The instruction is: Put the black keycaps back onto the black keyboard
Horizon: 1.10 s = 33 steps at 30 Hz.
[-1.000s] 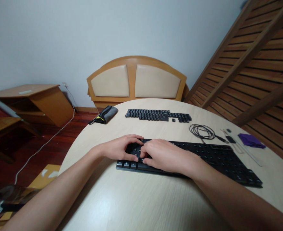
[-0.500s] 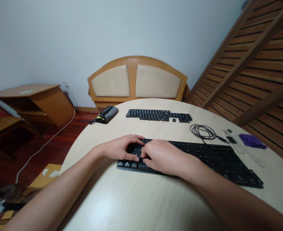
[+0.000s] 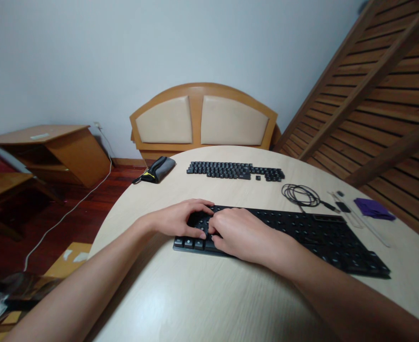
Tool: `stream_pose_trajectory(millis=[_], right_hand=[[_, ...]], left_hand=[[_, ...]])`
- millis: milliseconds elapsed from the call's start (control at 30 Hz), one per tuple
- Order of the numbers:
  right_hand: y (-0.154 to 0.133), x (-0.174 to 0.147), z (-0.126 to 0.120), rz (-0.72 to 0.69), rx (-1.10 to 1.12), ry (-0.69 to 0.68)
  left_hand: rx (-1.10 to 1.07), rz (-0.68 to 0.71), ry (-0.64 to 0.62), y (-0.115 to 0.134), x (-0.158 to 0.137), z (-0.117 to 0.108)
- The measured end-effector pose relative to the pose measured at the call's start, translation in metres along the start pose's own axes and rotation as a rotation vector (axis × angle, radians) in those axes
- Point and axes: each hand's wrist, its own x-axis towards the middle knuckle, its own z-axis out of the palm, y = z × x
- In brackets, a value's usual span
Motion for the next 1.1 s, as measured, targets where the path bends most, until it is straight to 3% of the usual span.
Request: stream_pose_trajectory(millis=[1100], right_hand=[[-0.0038, 0.0015, 0.0024, 0.016, 0.004, 0.016]], left_hand=[[0.009, 0.008, 0.002, -0.0007, -0.0002, 0.0003]])
